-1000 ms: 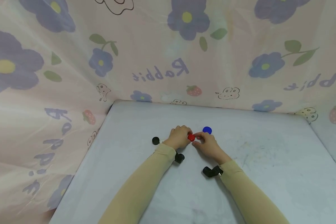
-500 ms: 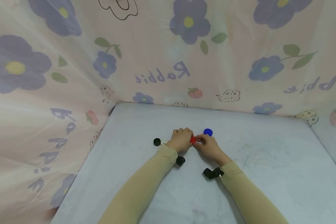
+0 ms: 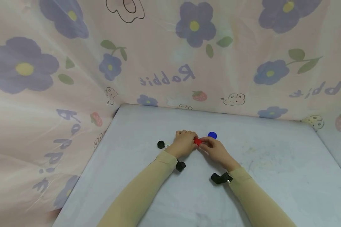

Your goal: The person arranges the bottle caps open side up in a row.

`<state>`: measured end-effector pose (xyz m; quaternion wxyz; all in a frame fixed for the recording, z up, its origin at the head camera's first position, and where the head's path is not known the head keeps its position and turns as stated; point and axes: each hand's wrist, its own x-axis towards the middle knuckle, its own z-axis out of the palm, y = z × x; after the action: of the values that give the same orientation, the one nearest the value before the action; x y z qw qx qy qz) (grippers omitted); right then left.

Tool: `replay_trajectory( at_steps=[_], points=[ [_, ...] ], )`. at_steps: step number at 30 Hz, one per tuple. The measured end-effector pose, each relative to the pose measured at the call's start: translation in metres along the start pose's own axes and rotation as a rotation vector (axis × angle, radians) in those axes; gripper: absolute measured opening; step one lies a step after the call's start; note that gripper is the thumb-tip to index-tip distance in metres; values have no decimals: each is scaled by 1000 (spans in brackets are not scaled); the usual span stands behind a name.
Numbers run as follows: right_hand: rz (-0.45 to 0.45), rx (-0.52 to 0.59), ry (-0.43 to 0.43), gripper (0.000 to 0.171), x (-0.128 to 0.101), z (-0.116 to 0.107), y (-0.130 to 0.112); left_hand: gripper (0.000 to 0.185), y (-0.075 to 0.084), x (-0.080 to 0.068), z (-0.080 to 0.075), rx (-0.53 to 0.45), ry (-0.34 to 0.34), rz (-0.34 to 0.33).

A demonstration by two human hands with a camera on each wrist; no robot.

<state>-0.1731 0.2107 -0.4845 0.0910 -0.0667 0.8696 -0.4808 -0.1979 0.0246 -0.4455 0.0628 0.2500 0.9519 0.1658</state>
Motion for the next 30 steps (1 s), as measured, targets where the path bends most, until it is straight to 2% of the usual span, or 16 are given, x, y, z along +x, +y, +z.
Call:
replay_trajectory(
  at_steps=[5,19,30],
  points=[
    [-21,-1,29,32,-4,3,-4,33,-3,-5,-1,-81,27,14],
    [-106,-66,73,27,-12,4,-19,29,-12,-16,0,-207,73,42],
    [-97,-59,68,28,-13,5,-19,29,-13,-17,2,-211,87,48]
  ],
)
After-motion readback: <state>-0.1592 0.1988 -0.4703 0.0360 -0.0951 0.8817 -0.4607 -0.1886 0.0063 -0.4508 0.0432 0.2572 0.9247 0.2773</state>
